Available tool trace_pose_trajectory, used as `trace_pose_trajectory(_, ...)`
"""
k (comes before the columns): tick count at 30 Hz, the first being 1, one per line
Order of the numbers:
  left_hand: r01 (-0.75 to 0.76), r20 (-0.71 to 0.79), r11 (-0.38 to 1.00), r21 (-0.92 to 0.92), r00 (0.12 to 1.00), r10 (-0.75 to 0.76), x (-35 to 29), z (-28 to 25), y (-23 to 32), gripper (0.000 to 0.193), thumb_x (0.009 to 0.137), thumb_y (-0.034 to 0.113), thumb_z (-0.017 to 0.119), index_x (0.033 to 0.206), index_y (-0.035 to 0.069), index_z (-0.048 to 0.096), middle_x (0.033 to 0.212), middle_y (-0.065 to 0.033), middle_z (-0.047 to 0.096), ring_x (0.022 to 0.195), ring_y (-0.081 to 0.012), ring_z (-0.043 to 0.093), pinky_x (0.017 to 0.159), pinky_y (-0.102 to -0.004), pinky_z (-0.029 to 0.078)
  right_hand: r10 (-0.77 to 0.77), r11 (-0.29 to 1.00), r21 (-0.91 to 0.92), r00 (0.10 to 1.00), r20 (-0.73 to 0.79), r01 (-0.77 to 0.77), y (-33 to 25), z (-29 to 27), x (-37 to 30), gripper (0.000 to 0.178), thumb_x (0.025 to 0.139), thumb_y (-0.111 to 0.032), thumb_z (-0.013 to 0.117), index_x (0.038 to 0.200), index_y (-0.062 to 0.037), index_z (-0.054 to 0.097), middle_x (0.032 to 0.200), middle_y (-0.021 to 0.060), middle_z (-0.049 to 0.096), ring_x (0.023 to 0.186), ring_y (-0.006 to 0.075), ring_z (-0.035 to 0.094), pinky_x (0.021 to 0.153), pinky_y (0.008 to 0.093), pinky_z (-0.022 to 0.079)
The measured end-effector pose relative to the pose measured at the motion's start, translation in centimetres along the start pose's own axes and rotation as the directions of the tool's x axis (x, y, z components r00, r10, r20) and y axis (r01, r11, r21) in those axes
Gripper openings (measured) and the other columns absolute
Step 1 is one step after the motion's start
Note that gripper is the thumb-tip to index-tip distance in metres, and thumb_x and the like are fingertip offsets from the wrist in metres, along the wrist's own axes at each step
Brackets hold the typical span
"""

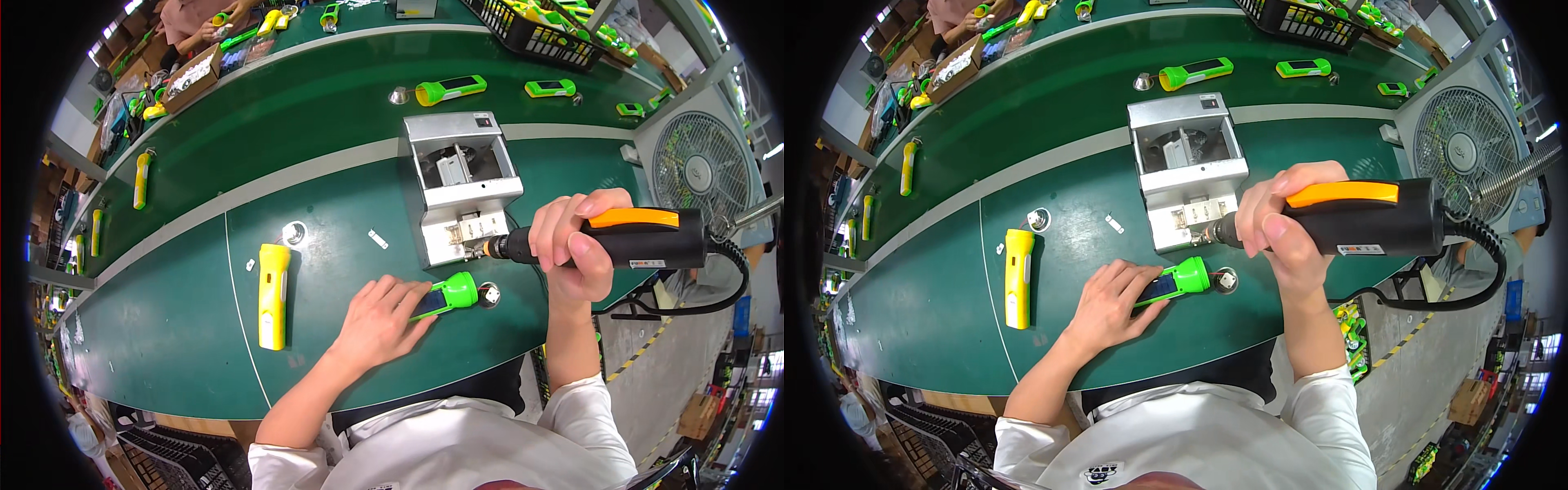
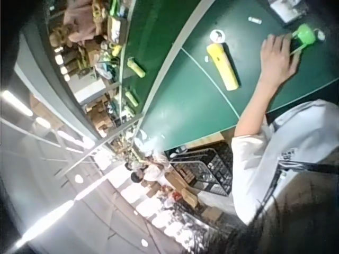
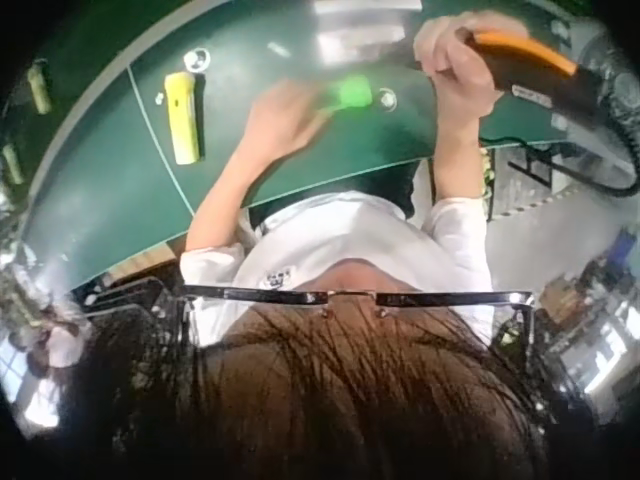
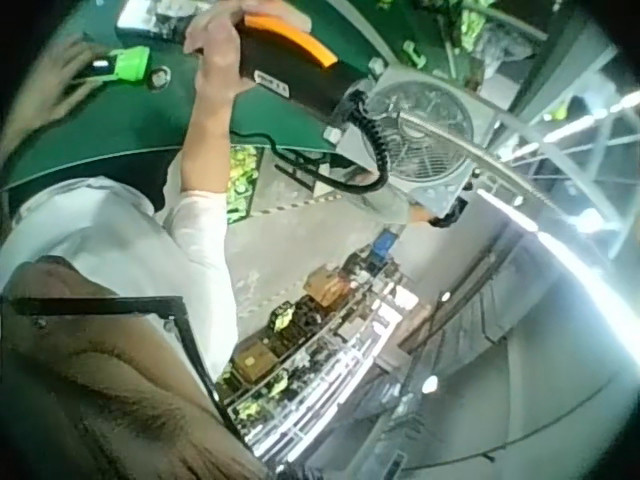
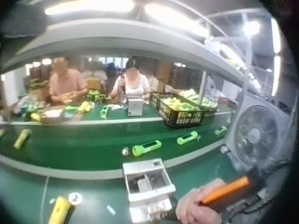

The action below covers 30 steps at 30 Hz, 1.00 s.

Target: The person assembles flashlights on a workbench by fitting casing components together by hand and driving screws into the bodies using an electric screwdriver, then places the assembled flashlights onto a conveyor.

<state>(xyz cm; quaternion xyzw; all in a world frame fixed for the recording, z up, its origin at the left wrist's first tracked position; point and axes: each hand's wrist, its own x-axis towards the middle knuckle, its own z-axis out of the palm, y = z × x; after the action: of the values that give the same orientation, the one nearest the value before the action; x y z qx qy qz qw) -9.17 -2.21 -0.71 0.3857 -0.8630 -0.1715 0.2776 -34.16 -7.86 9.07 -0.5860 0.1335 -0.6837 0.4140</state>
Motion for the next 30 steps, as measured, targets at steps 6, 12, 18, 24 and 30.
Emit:
trace_pose_trajectory(6,-0.004,0.005,1.0,0.017,1.0,0.004,-0.1,0.1,0.3,0.044,0.082,0.022,0.08,0.12,0.004,0.067,0.113,-0.0064,0.07,0.097,-0.0253,0.064,0.082,-0.0381,0.053,0.034,0.999,-0.01,0.999,0.012,-0.034,0.5,-0.3,-0.6,0.029,0.088,-0.003,0.063,0.111,-0.0032,0.046,0.061,0.0033,0.048,0.046,0.0135,0.047,0.045,0.0292,0.043)
trace_pose_trajectory(12,-0.051,-0.008,0.996,0.068,0.999,0.052,-0.1,0.2,0.2,0.044,0.082,0.023,0.08,0.12,0.005,0.068,0.12,-0.0057,0.069,0.101,-0.0239,0.065,0.082,-0.0364,0.052,0.049,0.998,-0.031,0.996,0.079,-0.046,1.3,0.2,-0.3,0.028,0.09,-0.006,0.064,0.112,-0.003,0.047,0.061,0.002,0.048,0.046,0.0127,0.047,0.044,0.0283,0.042)
trace_pose_trajectory(18,-0.074,-0.059,0.996,0.059,0.995,0.078,0.1,0.9,0.1,0.042,0.08,0.018,0.082,0.117,0.005,0.068,0.117,-0.0063,0.07,0.098,-0.0243,0.068,0.076,-0.0362,0.055,0.297,0.954,0.01,0.952,0.077,-0.299,2.2,0.2,2.9,0.028,0.088,-0.009,0.062,0.11,0.0015,0.048,0.057,0.002,0.042,0.041,0.0123,0.039,0.041,0.0293,0.038)
trace_pose_trajectory(24,-0.056,-0.119,0.998,0.025,0.991,0.059,0.1,1.5,0.3,0.041,0.078,0.015,0.083,0.115,0.004,0.068,0.115,-0.0066,0.07,0.097,-0.0253,0.068,0.075,-0.0385,0.057,0.437,0.899,-0.001,0.897,0.071,-0.438,2.4,0.2,4.2,0.027,0.083,-0.009,0.057,0.108,0.0019,0.05,0.056,0.003,0.042,0.039,0.0133,0.041,0.041,0.0313,0.037)
trace_pose_trajectory(30,-0.034,-0.132,0.999,-0.009,0.991,0.033,0.2,1.7,0.1,0.037,0.08,0.014,0.081,0.114,0.006,0.068,0.116,-0.0053,0.069,0.094,-0.0249,0.067,0.075,-0.0379,0.057,0.334,0.922,0.148,0.929,0.161,-0.357,1.0,0.9,0.8,0.027,0.086,-0.008,0.059,0.109,-0.0002,0.047,0.057,0.0023,0.043,0.041,0.0124,0.041,0.04,0.0287,0.036)
